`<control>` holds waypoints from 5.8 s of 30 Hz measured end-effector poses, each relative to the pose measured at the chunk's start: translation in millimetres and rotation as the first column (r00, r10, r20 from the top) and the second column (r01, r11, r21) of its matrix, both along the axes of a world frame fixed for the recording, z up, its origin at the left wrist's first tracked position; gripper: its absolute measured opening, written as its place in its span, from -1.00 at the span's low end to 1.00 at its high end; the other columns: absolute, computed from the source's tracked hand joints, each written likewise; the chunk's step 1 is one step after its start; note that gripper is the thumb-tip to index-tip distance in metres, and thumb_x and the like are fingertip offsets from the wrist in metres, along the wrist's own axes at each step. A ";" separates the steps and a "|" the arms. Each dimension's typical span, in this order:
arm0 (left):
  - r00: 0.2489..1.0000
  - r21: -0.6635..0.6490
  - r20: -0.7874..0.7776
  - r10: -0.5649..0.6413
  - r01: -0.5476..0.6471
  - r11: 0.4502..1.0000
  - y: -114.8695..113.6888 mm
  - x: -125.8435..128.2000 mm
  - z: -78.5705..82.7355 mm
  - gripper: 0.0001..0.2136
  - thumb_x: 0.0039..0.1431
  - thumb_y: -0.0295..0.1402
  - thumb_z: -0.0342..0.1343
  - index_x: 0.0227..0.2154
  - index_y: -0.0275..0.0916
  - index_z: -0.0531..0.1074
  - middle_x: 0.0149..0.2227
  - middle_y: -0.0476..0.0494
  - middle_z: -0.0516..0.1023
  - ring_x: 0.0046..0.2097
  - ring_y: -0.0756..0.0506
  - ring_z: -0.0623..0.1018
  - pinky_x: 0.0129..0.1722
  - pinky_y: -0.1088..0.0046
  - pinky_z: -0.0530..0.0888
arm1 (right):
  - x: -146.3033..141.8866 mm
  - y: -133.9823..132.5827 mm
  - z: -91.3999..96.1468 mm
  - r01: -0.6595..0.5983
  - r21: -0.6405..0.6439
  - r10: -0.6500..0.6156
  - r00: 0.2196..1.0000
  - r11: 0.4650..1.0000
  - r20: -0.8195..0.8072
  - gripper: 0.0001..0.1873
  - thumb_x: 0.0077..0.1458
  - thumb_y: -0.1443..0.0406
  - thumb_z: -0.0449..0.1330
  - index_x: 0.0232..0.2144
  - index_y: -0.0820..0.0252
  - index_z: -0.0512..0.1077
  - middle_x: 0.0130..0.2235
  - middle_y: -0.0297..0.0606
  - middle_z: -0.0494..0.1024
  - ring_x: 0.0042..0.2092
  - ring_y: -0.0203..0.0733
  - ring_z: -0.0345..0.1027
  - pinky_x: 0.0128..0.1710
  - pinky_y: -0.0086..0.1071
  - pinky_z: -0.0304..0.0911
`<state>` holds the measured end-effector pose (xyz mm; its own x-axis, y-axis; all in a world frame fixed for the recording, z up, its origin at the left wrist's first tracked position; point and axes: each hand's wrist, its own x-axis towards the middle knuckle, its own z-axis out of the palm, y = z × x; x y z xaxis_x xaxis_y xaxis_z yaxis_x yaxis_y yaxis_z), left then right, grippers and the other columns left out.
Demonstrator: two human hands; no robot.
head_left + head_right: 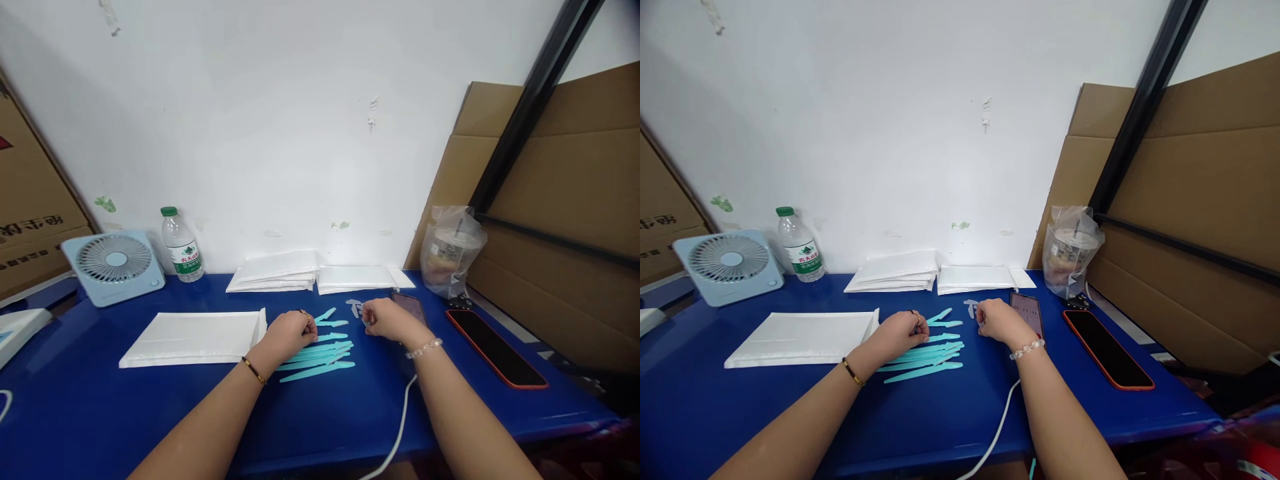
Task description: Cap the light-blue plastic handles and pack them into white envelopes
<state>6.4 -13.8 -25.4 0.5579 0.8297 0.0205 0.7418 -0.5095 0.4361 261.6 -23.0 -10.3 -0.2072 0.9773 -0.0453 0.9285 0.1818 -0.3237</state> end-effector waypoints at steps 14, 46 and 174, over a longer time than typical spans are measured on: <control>0.996 0.084 0.010 0.088 -0.088 0.993 -3.1 1.0 10.0 -0.89 0.10 -0.34 0.02 -0.42 -0.20 0.43 -0.39 -0.04 0.53 -0.34 -0.05 0.47 -0.41 0.49 0.25 | -3.5 1.4 -5.9 -0.208 -0.050 0.179 0.922 0.977 -0.342 -0.88 -0.06 0.39 0.10 -0.45 0.22 0.45 -0.48 -0.29 0.50 -0.45 -0.27 0.37 -0.45 -0.48 0.19; 0.992 0.003 -0.033 -0.121 0.121 0.993 -9.6 1.8 6.1 -0.84 0.04 -0.29 0.01 -0.47 -0.18 0.46 -0.45 -0.02 0.50 -0.42 -0.01 0.42 -0.48 0.50 0.23 | 30.9 12.2 -6.7 0.150 0.012 -0.149 0.989 0.989 -0.020 -0.90 -0.26 0.33 0.30 -0.55 0.19 0.50 -0.48 -0.24 0.55 -0.44 -0.19 0.38 -0.49 -0.43 0.15; 0.987 -0.047 0.162 0.009 -0.002 0.999 -0.6 -10.3 17.5 -0.78 0.16 -0.23 -0.12 -0.40 -0.21 0.36 -0.44 -0.01 0.44 -0.40 -0.02 0.38 -0.44 0.49 0.22 | -15.6 -9.5 10.8 -0.271 0.069 0.257 0.757 0.960 -0.601 -0.74 0.06 0.19 0.14 -0.30 0.25 0.50 -0.46 -0.25 0.54 -0.42 -0.26 0.39 -0.42 -0.44 0.28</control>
<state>-3.9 -14.4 -7.9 0.5456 0.8350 0.0716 0.6624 -0.4820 0.5735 246.0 -32.5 0.5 -0.4490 0.8799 0.1558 0.4607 0.3774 -0.8033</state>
